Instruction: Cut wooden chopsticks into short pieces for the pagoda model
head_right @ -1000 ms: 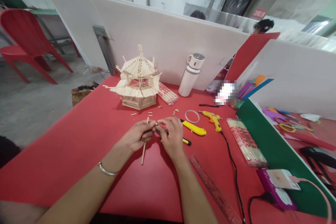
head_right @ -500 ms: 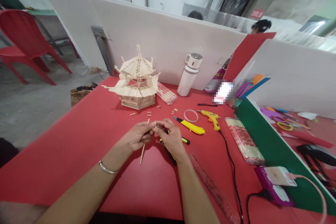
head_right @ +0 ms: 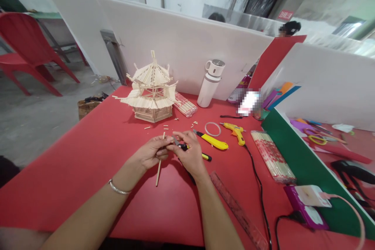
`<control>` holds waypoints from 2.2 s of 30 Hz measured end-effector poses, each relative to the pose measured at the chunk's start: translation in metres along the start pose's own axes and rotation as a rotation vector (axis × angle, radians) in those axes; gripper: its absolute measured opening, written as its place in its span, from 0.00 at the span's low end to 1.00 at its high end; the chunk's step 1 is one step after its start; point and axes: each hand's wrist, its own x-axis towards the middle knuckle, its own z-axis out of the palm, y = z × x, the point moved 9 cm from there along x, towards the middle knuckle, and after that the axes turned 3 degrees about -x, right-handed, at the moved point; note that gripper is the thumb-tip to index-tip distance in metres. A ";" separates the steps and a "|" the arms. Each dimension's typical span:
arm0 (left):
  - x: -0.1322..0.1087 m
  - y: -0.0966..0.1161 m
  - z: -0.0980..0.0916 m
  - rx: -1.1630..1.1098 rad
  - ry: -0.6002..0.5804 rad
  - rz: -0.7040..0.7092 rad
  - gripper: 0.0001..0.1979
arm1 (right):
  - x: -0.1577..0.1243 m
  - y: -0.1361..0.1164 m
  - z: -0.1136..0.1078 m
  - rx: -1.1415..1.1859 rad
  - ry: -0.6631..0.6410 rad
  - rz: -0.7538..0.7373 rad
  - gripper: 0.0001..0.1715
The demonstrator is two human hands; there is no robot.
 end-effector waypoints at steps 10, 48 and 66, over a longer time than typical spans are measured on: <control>0.000 -0.006 0.003 -0.009 -0.006 -0.061 0.12 | 0.000 -0.002 -0.002 -0.067 -0.014 -0.049 0.07; 0.002 -0.004 -0.002 -0.018 0.032 -0.044 0.14 | 0.000 0.004 -0.001 -0.038 -0.036 -0.021 0.12; 0.004 -0.004 -0.002 -0.087 0.066 -0.003 0.14 | -0.001 0.017 0.002 0.001 -0.004 0.009 0.10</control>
